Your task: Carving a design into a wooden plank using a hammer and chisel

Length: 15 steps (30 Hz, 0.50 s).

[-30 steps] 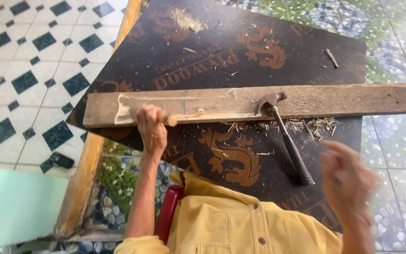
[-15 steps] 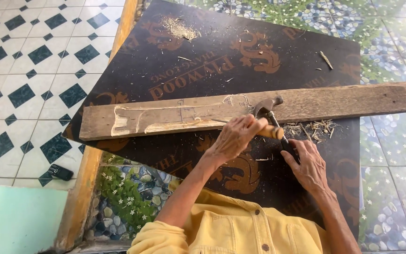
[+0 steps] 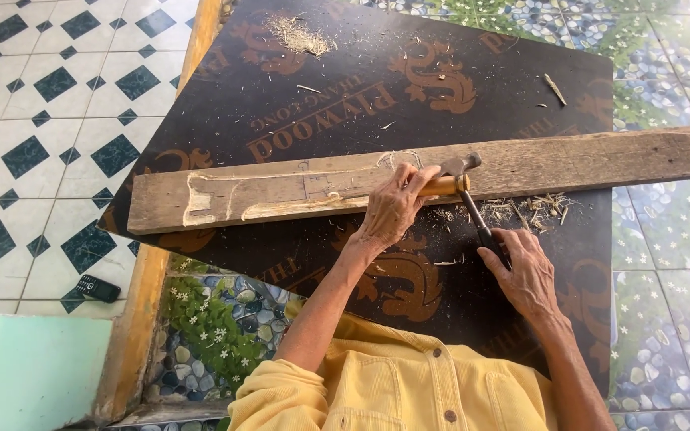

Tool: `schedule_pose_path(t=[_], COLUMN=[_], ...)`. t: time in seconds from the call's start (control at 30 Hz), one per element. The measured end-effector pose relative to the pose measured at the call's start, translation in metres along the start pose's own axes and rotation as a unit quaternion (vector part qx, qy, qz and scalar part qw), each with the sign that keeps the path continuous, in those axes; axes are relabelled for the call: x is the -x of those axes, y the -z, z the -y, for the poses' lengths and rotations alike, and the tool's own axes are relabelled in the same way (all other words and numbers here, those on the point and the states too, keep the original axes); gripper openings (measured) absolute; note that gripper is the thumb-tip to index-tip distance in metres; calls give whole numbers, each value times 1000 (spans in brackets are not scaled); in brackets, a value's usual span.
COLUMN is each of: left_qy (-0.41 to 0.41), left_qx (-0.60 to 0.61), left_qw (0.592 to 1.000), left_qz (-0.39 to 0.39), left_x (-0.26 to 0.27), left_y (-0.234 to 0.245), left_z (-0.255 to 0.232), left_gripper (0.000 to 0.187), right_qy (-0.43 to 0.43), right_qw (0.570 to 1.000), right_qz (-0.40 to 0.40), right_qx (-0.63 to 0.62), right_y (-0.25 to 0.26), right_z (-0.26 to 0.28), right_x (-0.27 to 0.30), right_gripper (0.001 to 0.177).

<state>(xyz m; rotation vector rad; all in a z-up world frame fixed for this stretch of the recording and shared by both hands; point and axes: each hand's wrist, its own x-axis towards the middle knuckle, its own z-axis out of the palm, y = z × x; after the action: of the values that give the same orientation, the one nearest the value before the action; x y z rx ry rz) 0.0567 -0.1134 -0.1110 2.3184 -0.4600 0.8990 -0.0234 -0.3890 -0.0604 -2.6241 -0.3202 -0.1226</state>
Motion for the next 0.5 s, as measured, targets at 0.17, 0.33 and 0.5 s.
schedule_pose_path(t=[0.17,0.33,0.5], left_qy=[17,-14,-15], left_qx=[39,-6,16], left_qw=[999,1000,999], left_qz=[17,20,35], left_x=[-8,-8,-14], left_y=[15,20,39], left_z=[-4,-11,-24], left_gripper=[37,37,39], right_qy=[9,17,19], right_qw=[1000,1000,1000], right_qz=[1,-9,-9], right_qx=[-1,-5,-11], right_y=[0,0,3], right_z=[-2,-1,0], right_x=[0,1,1], right_gripper=[47,47,48])
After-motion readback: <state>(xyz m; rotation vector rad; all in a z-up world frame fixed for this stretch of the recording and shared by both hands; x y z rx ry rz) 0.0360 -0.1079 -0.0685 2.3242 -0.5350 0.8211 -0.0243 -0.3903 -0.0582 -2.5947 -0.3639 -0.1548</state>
